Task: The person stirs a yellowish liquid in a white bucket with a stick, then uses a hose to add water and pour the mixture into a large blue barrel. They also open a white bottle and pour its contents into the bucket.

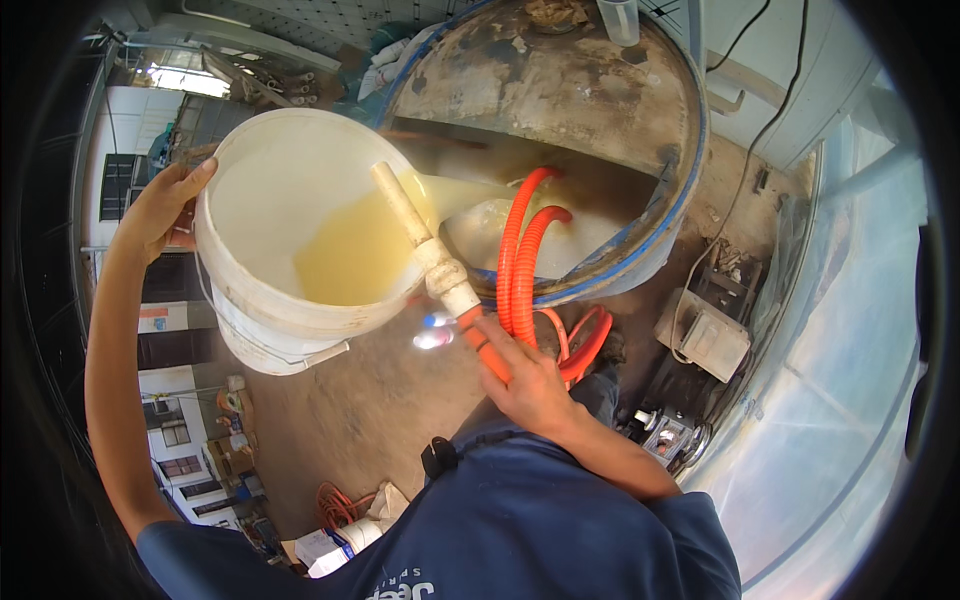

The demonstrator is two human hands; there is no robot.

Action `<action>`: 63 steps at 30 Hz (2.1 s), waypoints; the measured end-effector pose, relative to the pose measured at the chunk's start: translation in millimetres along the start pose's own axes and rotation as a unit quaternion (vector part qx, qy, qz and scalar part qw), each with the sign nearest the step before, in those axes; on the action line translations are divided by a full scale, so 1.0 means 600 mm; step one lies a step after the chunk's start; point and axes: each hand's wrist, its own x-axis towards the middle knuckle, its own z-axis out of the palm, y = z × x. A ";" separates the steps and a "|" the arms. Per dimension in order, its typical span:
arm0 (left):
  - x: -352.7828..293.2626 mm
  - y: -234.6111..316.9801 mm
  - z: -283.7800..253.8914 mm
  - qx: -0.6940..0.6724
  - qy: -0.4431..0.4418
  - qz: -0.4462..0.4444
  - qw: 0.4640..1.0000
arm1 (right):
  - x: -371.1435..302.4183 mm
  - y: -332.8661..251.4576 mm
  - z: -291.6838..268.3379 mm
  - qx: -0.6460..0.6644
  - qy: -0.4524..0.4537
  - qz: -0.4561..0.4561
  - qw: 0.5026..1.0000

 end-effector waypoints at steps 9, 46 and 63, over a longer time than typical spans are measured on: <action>-0.011 0.013 0.004 -0.006 -0.028 0.011 1.000 | 0.007 -0.008 -0.018 0.023 0.020 -0.014 0.999; -0.044 0.168 0.093 0.163 0.027 0.084 0.983 | -0.071 0.026 -0.081 -0.024 0.001 -0.016 1.000; -0.071 0.202 0.119 0.187 0.052 0.095 0.976 | -0.074 0.043 -0.084 -0.009 -0.024 -0.031 0.999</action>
